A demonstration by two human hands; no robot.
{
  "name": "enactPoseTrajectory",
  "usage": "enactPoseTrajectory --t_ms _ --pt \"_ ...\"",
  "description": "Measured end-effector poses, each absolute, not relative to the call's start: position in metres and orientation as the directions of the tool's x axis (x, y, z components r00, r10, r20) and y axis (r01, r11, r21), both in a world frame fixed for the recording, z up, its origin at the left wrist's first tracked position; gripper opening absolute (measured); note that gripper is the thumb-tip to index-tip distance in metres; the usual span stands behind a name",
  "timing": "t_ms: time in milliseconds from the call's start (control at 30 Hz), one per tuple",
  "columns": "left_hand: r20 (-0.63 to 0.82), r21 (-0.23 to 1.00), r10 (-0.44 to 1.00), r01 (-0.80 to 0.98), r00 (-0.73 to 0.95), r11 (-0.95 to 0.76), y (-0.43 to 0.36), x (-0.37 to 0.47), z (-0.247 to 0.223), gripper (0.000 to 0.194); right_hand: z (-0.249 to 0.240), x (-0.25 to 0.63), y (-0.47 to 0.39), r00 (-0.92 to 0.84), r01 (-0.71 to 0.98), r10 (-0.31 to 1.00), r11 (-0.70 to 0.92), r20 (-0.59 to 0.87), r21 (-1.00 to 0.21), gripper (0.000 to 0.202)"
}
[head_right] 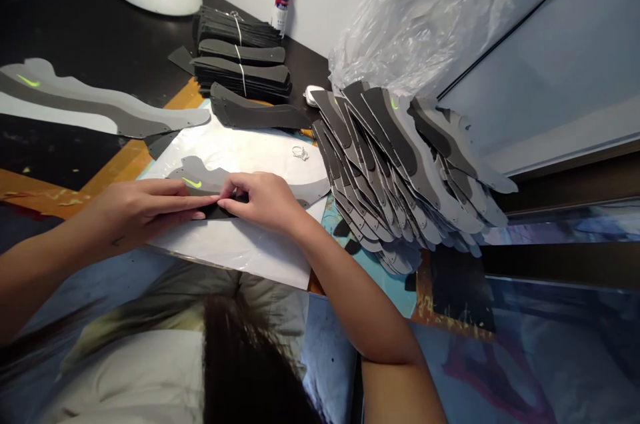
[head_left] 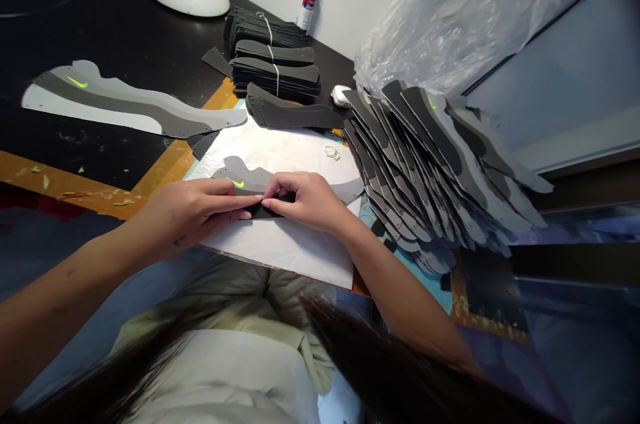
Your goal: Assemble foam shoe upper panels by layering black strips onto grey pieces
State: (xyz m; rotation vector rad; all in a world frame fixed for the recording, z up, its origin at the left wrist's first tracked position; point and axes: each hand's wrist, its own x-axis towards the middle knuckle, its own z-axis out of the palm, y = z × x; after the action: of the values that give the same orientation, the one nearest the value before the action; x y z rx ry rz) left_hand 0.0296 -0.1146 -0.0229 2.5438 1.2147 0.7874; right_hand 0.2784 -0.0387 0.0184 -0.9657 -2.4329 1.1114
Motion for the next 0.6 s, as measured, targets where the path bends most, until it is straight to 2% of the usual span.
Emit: enactPoseTrajectory --t_ms 167,333,433,600 --pt "0.403 0.347 0.759 0.682 0.511 -0.644 -0.116 0.033 -0.023 0.035 0.018 0.279 -0.038 -0.732 0.44 0.682 0.49 0.015 -0.752 0.004" --pt "0.341 0.367 0.821 0.739 0.457 -0.564 -0.118 0.035 -0.02 0.042 0.018 0.277 -0.037 -0.736 0.455 0.677 0.5 0.004 -0.737 0.004" --pt "0.334 0.353 0.822 0.747 0.462 -0.563 -0.119 0.035 -0.02 0.039 0.018 0.279 -0.036 -0.736 0.462 0.677 0.499 -0.003 -0.733 0.006" --pt "0.443 0.209 0.718 0.717 0.537 -0.665 -0.117 0.033 -0.027 0.038 0.014 0.292 -0.029 -0.799 0.336 0.598 0.529 0.062 -0.779 0.012"
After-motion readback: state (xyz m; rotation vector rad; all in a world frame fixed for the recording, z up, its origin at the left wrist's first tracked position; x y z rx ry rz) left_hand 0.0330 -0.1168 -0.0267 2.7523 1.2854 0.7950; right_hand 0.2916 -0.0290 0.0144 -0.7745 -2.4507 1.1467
